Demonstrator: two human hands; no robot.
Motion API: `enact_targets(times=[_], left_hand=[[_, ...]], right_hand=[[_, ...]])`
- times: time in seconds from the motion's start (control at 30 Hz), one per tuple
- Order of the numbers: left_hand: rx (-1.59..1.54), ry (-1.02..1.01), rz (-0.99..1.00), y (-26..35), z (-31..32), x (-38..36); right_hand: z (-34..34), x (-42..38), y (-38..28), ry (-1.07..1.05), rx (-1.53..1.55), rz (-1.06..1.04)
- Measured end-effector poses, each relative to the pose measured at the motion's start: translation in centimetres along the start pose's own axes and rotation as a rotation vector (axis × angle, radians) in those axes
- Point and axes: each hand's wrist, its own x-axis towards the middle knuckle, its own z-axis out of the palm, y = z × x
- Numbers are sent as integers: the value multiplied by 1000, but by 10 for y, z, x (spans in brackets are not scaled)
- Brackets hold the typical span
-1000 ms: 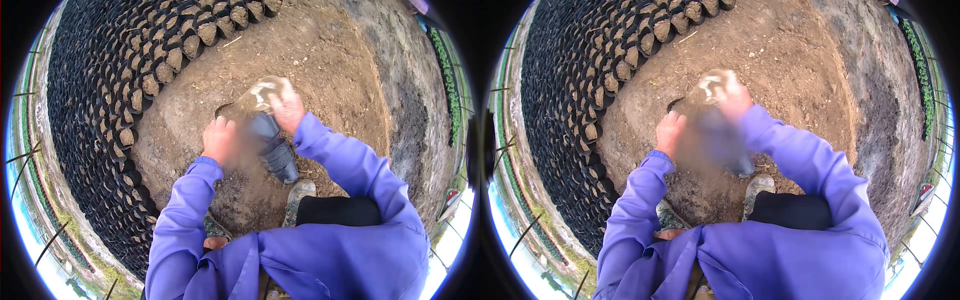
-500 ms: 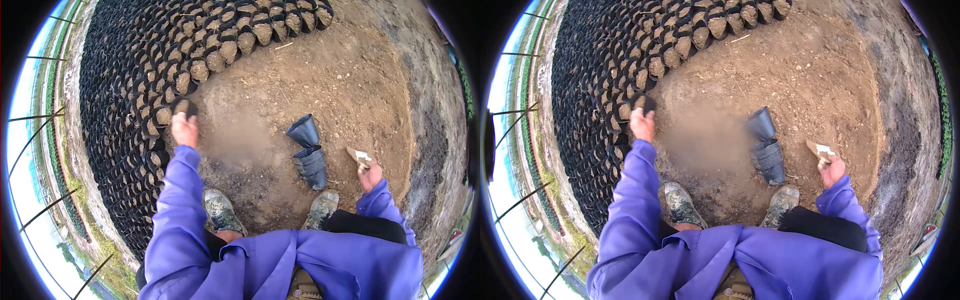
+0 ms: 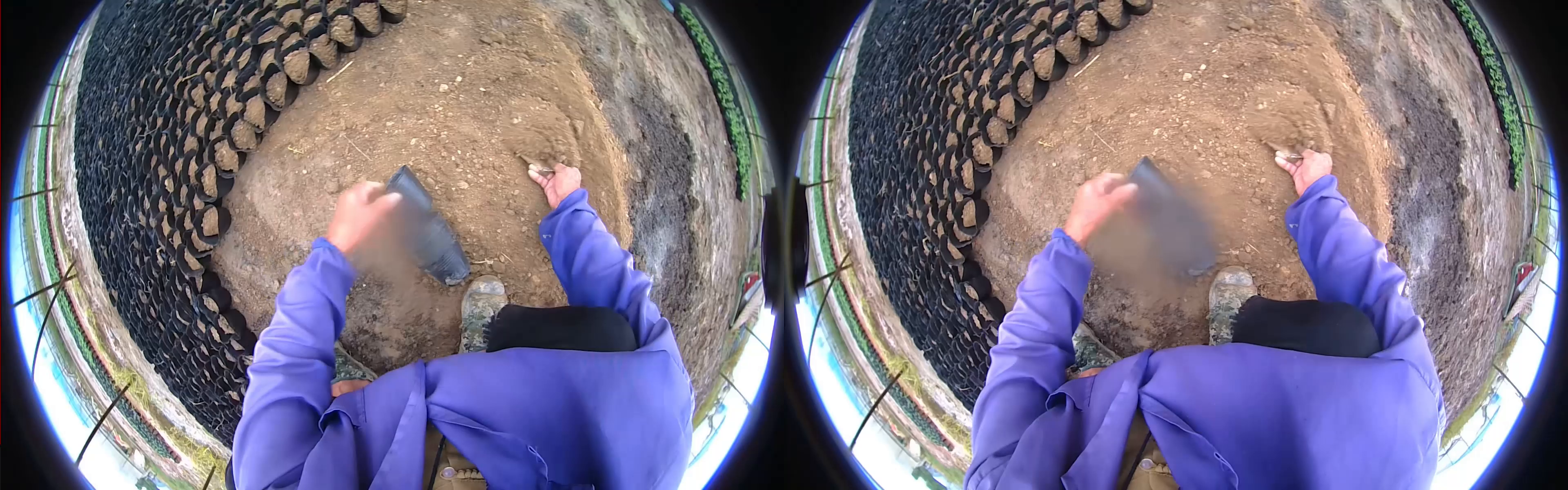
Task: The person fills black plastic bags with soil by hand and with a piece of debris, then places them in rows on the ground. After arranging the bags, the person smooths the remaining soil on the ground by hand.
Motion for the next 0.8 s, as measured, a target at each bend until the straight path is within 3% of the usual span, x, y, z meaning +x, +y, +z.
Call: enact_targets(times=[0.07,0.13,0.23,0.33,0.4,0.5,0.57,0.6,0.7,0.73,0.8], left_hand=[[-215,-258,-340,19,22,-5],[-4,-55,31,-14,34,4],[248,92,271,-3,28,-7],[161,18,240,-1,13,-6],[-139,-105,59,5,7,-4],[322,93,605,-2,-5,-2],[510,171,625,5,-12,-8],[604,208,632,8,-15,-10],[644,280,725,-7,-14,-5],[658,294,726,-13,-14,-3],[681,320,730,-26,-11,1]], right_hand=[[8,-29,-10,-181,-43,-41],[21,-39,-8,-299,-62,-30],[49,-56,-1,-505,-116,-14],[86,-78,3,-633,-101,20],[106,-88,5,-700,-105,48],[129,-93,8,-824,-163,42],[151,-109,8,-909,-186,0],[163,-128,8,-831,-138,-33],[185,-128,29,-884,-465,-256],[192,-133,38,-922,-585,-638],[198,-134,55,-852,-946,-870]])
